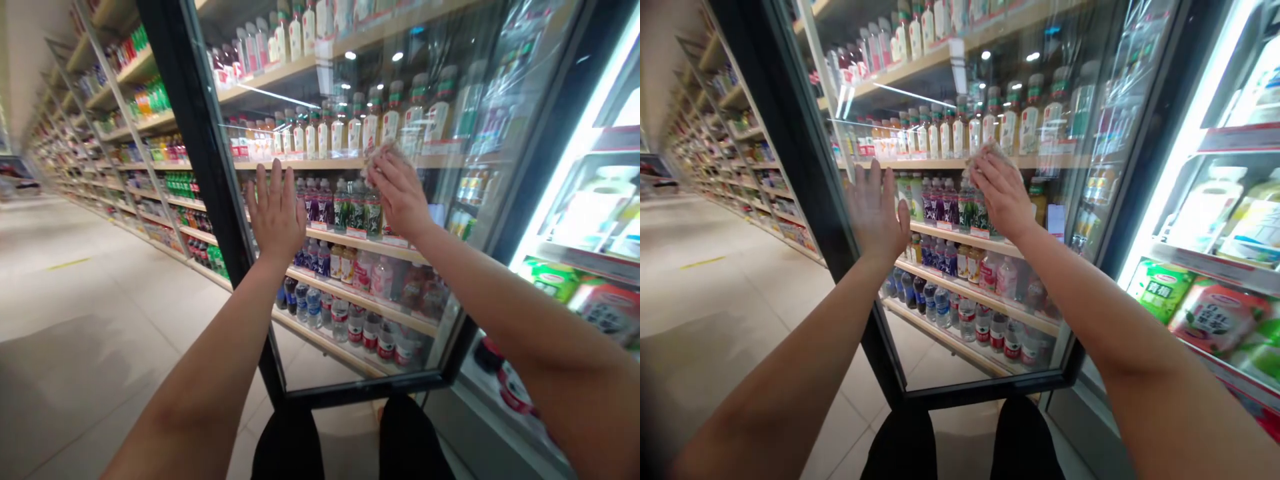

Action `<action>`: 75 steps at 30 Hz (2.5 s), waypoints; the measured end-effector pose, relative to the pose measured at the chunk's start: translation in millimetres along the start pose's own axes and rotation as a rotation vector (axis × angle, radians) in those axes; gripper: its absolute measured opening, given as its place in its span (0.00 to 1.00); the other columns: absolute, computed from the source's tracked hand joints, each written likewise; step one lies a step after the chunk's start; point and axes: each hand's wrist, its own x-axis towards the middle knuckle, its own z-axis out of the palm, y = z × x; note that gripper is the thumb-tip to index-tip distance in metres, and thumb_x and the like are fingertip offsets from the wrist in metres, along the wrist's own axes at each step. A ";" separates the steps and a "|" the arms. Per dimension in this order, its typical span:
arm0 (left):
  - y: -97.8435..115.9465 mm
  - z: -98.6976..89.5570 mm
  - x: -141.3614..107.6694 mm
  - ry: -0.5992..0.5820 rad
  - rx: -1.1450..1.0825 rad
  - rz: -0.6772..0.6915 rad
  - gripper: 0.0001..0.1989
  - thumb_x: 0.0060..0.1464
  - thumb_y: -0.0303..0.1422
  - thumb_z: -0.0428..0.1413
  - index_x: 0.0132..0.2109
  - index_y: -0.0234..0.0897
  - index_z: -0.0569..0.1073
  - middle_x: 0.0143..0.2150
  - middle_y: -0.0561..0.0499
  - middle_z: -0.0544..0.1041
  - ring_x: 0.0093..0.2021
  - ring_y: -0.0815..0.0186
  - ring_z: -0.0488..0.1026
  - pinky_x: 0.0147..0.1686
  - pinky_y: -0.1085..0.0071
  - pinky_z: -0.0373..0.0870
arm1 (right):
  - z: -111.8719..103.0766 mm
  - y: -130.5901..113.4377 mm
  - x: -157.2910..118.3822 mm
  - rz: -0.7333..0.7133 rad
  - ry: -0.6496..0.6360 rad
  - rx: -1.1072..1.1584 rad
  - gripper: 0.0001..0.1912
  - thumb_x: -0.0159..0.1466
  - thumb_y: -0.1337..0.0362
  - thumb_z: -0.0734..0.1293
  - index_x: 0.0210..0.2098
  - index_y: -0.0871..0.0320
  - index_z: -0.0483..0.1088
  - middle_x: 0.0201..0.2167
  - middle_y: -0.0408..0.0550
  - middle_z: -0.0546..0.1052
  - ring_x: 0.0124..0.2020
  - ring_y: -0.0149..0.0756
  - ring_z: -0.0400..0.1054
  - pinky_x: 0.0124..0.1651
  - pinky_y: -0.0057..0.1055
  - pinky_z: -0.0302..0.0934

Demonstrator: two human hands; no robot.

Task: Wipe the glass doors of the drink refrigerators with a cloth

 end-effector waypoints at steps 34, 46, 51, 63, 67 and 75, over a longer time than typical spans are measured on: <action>-0.3 -0.6 -3.6 0.034 -0.019 0.032 0.29 0.68 0.35 0.45 0.73 0.36 0.56 0.76 0.46 0.50 0.77 0.56 0.35 0.75 0.49 0.32 | -38.2 76.5 -17.3 0.418 0.331 -0.333 0.32 0.65 0.68 0.52 0.68 0.59 0.63 0.71 0.55 0.61 0.75 0.41 0.49 0.75 0.52 0.46; -4.4 4.3 -7.7 0.072 -0.004 0.059 0.30 0.67 0.33 0.46 0.74 0.40 0.54 0.76 0.49 0.51 0.77 0.56 0.37 0.75 0.49 0.33 | -66.0 88.7 144.3 0.632 0.211 -0.343 0.33 0.67 0.76 0.53 0.71 0.60 0.56 0.74 0.49 0.55 0.76 0.35 0.43 0.78 0.39 0.34; -2.4 1.3 -7.9 0.049 -0.032 0.048 0.32 0.66 0.33 0.47 0.75 0.41 0.52 0.76 0.51 0.50 0.77 0.54 0.36 0.75 0.49 0.31 | -35.3 19.3 164.9 0.448 0.179 -0.349 0.27 0.73 0.71 0.53 0.70 0.60 0.56 0.73 0.47 0.56 0.75 0.34 0.46 0.77 0.39 0.37; 0.7 -3.9 -8.7 0.014 -0.061 0.020 0.32 0.65 0.33 0.47 0.75 0.42 0.53 0.76 0.52 0.50 0.77 0.56 0.36 0.76 0.49 0.32 | -5.7 -33.0 177.5 0.213 0.119 -0.309 0.25 0.74 0.70 0.53 0.69 0.62 0.60 0.73 0.48 0.59 0.75 0.38 0.47 0.77 0.43 0.41; -1.0 -2.8 -8.6 0.025 -0.033 0.030 0.32 0.65 0.32 0.47 0.74 0.42 0.53 0.76 0.53 0.50 0.77 0.56 0.37 0.76 0.49 0.33 | 3.2 -52.6 179.3 0.098 0.032 -0.296 0.26 0.75 0.67 0.52 0.70 0.61 0.57 0.73 0.47 0.57 0.75 0.40 0.46 0.78 0.43 0.39; -1.8 -3.2 -8.9 0.022 -0.028 0.044 0.31 0.66 0.32 0.46 0.74 0.39 0.54 0.76 0.50 0.50 0.77 0.56 0.36 0.75 0.49 0.32 | -6.1 -55.4 236.6 -0.095 -0.064 -0.257 0.23 0.72 0.67 0.53 0.63 0.66 0.64 0.64 0.50 0.68 0.69 0.46 0.56 0.71 0.48 0.49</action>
